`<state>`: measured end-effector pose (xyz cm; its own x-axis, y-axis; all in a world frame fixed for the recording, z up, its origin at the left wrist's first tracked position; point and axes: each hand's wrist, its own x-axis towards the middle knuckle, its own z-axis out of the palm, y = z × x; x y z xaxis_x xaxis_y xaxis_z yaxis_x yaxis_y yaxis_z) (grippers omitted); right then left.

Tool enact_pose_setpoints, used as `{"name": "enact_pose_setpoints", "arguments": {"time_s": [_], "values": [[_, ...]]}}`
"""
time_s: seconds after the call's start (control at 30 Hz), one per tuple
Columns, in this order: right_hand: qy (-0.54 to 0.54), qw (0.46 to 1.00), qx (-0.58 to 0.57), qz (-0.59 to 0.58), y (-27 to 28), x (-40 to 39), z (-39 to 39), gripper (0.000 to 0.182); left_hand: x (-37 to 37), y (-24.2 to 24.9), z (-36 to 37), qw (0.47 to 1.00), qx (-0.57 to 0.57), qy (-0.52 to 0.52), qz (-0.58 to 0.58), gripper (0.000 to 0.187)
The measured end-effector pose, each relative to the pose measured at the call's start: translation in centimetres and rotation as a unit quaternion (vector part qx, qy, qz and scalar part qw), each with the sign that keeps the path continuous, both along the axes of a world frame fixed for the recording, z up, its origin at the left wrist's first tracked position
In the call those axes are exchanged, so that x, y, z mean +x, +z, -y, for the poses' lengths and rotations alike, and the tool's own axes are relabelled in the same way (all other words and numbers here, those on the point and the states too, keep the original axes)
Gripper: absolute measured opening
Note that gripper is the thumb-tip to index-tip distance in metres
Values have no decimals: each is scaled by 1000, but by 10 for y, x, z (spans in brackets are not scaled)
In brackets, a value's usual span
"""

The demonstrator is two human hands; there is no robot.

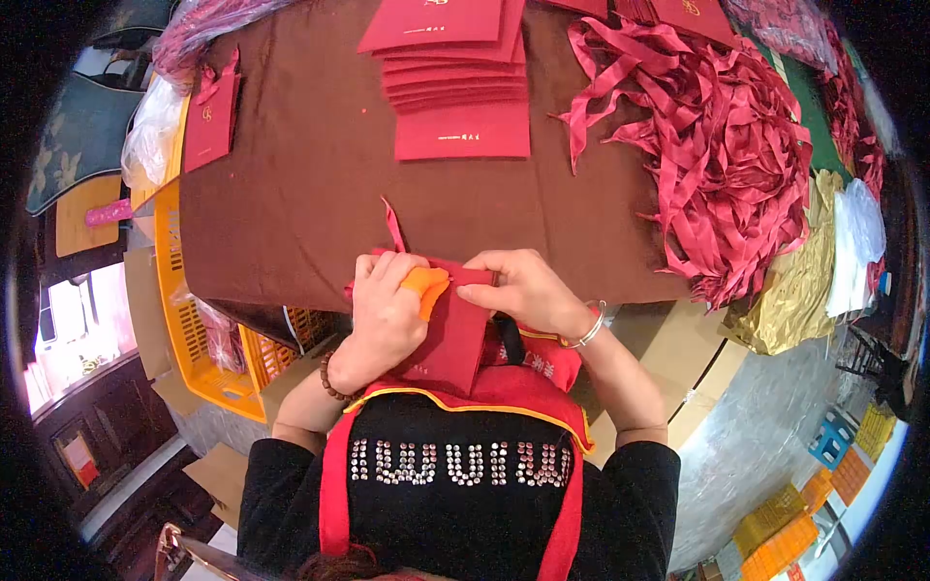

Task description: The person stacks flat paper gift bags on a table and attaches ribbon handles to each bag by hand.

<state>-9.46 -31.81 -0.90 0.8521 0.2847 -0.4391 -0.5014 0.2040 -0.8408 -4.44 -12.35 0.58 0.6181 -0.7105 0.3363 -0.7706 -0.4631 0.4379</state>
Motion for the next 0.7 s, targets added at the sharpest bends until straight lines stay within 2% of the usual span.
{"name": "enact_pose_setpoints", "arguments": {"time_s": [0.17,0.3,0.37,0.57,0.7], "values": [[34,995,-87,21,1,-1,3,25,-2,-1,2,999,36,0,15,24],[12,995,-92,45,5,-1,0,25,-5,1,6,998,58,1,29,23],[21,983,-168,73,4,0,1,23,-5,0,8,997,68,-9,37,23],[26,968,-209,140,-4,-1,4,23,-13,-11,18,995,67,6,76,25],[21,980,-187,64,6,3,9,25,-9,-9,17,997,21,18,67,29]]}}
